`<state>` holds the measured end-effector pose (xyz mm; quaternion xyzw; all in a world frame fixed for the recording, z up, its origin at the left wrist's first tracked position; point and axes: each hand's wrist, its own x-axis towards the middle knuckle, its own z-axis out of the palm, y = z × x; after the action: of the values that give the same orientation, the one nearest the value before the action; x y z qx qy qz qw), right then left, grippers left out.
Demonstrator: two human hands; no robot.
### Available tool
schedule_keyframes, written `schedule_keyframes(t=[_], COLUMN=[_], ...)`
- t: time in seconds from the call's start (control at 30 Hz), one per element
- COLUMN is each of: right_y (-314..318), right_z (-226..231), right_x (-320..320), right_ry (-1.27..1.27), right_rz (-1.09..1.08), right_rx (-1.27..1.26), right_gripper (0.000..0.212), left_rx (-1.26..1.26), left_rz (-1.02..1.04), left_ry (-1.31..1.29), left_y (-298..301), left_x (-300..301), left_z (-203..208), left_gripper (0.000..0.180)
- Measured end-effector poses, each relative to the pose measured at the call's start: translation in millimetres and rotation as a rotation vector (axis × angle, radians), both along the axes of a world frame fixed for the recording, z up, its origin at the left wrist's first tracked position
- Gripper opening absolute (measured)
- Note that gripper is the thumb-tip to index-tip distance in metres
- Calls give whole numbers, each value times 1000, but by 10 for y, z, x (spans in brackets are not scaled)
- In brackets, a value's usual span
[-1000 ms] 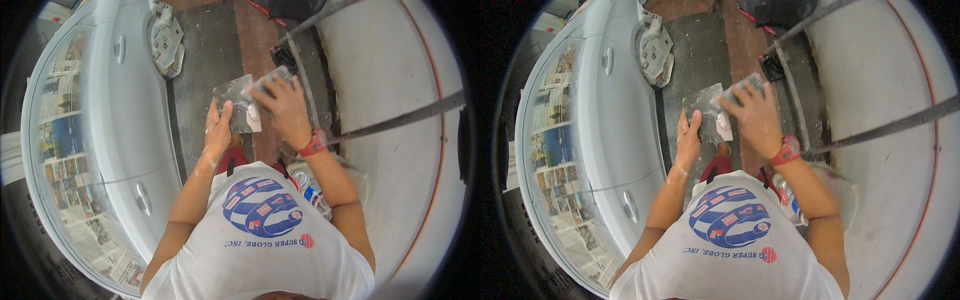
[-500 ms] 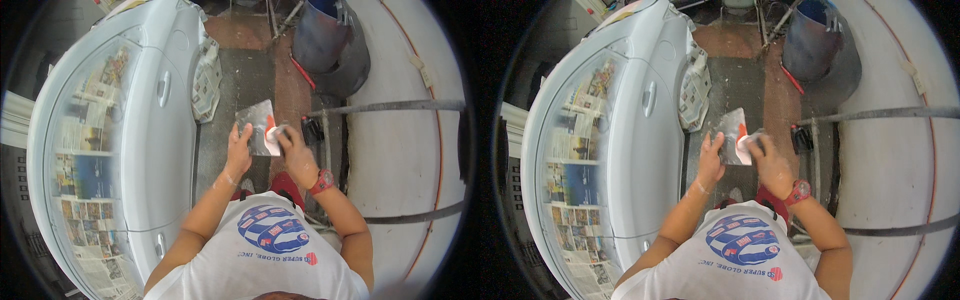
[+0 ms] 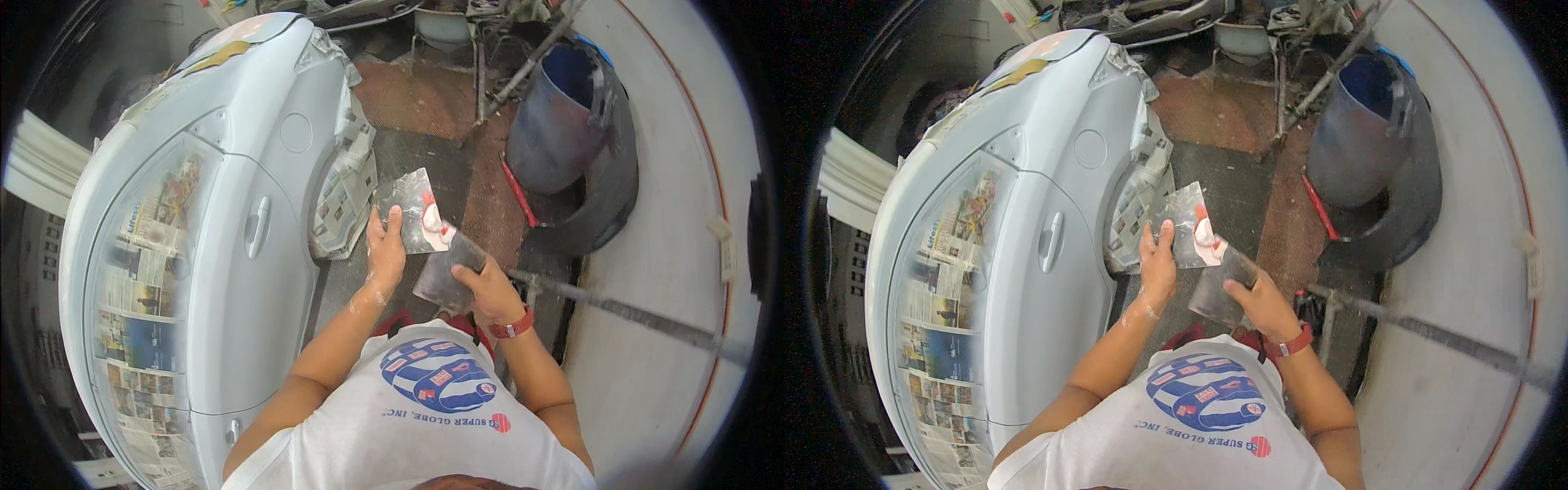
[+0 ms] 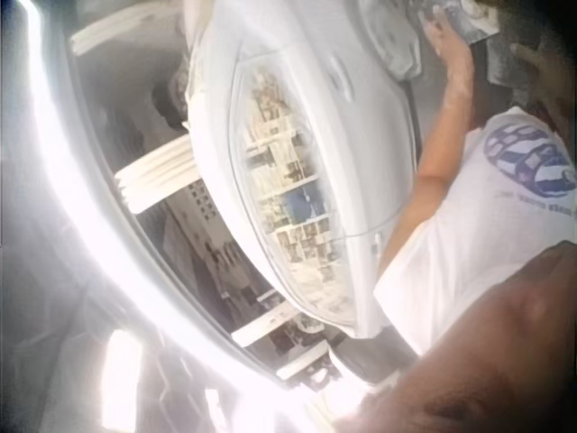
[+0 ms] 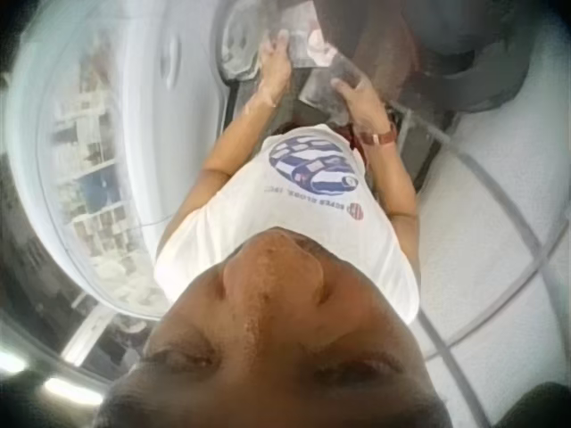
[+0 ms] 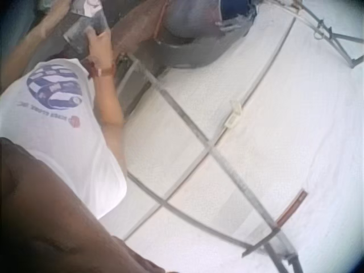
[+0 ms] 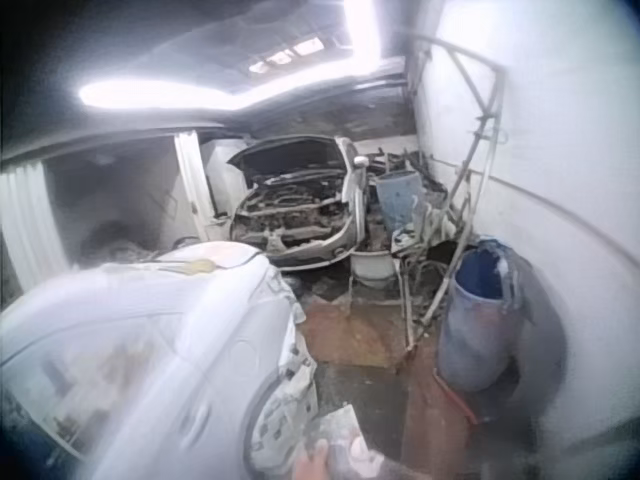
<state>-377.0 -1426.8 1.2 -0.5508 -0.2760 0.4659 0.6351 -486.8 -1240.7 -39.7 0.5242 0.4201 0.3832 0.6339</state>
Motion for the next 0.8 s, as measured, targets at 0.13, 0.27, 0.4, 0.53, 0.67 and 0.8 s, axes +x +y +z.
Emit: schedule_keyframes(t=[0.13, 0.27, 0.4, 0.53, 0.67, 0.8], right_y=[158, 431, 790, 1607, 2609, 3449], right_z=[-72, 122, -433, 112, 263, 119], right_x=[1287, 2015, 2465, 2804, 2845, 3107], right_ry=[-252, 291, 120, -844, -1558, -1588], right_rz=[44, -93, 98, -49, -72, 183], right_rx=[-158, 203, 30, -124, -80, -87], right_gripper=[44, 48, 45, 50, 56, 57], left_rx=[-304, -524, -660, -404, 48, 172], left_rz=[-215, -731, -510, -450, -361, -30], left_ry=[-250, -195, -440, -237, 73, 277], left_y=[224, 468, 830, 1444, 2193, 3161], left_x=[515, 901, 1367, 1791, 2458, 2807], left_z=[321, 375, 344, 225, 51, 135], left_gripper=[64, 47, 56, 64, 60, 70])
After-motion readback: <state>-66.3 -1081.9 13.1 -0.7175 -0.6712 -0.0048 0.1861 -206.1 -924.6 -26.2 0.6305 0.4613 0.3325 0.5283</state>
